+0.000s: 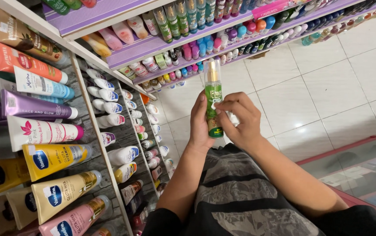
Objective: Wiping a spray bottle with a tissue to clean it in a store aisle.
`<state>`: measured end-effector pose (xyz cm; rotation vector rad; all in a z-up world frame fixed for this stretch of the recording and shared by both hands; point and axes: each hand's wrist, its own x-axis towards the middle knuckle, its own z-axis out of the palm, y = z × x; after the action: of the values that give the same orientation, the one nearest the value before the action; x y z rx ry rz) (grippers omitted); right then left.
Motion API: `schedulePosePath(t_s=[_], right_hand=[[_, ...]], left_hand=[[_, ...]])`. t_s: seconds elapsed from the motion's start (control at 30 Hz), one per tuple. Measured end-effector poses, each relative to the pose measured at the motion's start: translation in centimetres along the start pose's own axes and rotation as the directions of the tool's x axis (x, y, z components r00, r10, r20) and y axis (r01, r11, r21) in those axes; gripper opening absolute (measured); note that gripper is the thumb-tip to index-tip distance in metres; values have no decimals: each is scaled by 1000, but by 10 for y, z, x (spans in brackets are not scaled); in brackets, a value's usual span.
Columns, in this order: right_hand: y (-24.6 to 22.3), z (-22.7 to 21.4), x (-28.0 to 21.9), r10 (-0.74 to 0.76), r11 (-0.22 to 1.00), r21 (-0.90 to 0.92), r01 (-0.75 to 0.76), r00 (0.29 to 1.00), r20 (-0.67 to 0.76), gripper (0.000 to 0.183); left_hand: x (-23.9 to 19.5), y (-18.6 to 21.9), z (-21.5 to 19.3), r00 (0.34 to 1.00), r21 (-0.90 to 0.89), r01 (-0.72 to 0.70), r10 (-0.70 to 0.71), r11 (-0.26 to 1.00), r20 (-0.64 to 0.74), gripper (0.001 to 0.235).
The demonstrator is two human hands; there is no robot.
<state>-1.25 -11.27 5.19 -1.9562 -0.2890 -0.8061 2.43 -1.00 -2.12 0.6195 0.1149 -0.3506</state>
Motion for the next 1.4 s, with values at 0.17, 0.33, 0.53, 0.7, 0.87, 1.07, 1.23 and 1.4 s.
schedulePosePath(t_s=[0.17, 0.33, 0.53, 0.7, 0.87, 1.07, 1.23, 1.4], right_hand=[[-5, 16, -27, 28, 999, 41, -30, 999, 41, 3], [-11, 15, -36, 28, 994, 101, -41, 992, 120, 7], [-1, 10, -17, 32, 992, 118, -46, 992, 119, 6], [-12, 10, -16, 33, 995, 93, -44, 993, 115, 3], [-18, 12, -36, 44, 992, 114, -59, 991, 126, 6], [-7, 2, -31, 53, 994, 91, -62, 993, 104, 7], [-14, 3, -35, 42, 996, 74, -46, 998, 55, 5], [-17, 3, -40, 31, 998, 44, -33, 998, 49, 5]], left_hand=[[-11, 26, 15, 992, 19, -63, 65, 998, -108, 56], [-6, 30, 0, 981, -28, -88, 82, 996, -175, 56], [-7, 21, 0, 985, -9, -69, 67, 998, -160, 55], [-10, 22, 6, 983, -50, -52, 42, 997, -176, 50], [-6, 30, -3, 983, -77, -66, 52, 995, -176, 48], [-8, 27, 8, 985, -61, -58, 47, 996, -165, 53], [-8, 23, 12, 987, -12, -46, 44, 999, -155, 55], [2, 19, 8, 988, -28, -48, 43, 998, -149, 57]])
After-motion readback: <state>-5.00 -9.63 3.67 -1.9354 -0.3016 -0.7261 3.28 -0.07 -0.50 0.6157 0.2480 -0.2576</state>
